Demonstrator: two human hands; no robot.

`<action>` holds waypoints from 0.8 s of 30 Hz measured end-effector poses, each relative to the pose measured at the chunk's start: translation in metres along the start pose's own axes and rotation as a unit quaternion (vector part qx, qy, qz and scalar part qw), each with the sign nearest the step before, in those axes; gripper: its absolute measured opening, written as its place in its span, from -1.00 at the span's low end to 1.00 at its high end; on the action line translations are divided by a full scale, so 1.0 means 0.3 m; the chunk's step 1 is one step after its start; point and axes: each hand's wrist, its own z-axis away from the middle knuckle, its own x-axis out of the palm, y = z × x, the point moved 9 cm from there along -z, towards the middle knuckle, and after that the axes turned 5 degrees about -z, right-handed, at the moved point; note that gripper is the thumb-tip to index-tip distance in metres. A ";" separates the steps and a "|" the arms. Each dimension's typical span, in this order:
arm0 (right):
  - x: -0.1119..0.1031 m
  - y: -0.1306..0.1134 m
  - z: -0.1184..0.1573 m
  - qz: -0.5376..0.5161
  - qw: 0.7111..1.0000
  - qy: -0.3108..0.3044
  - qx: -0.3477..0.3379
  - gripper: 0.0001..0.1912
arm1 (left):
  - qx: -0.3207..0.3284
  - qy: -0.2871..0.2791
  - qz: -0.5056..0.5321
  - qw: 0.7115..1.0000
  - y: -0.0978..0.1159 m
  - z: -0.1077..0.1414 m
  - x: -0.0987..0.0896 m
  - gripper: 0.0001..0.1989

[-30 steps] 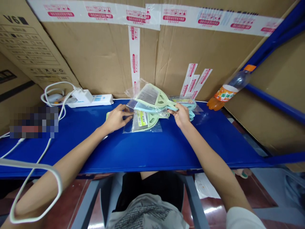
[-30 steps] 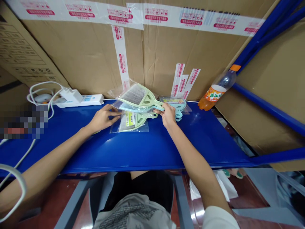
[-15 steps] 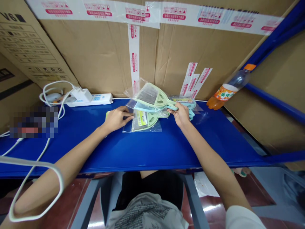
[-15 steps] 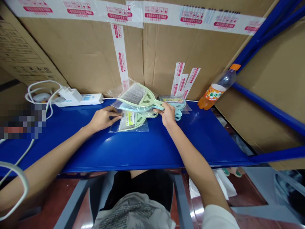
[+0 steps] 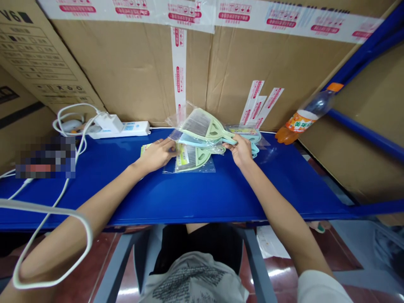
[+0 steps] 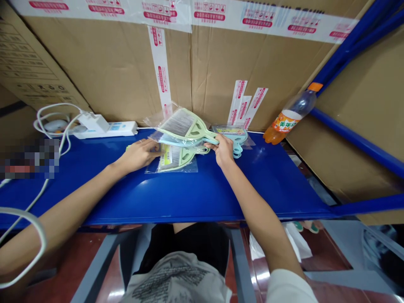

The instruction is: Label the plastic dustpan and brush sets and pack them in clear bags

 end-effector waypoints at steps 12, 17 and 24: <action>-0.007 -0.008 0.002 -0.007 1.000 0.017 -0.009 -0.79 | 0.002 0.006 -0.002 1.000 -0.081 0.035 -0.057 -0.59; -0.004 0.001 -0.001 -0.001 1.000 0.012 -0.009 -0.82 | -0.016 -0.041 -0.047 0.998 -0.024 -0.002 0.011 -0.57; -0.005 -0.004 0.002 0.001 1.000 0.011 -0.021 -0.78 | -0.059 -0.016 -0.038 0.997 -0.044 -0.007 0.014 -0.61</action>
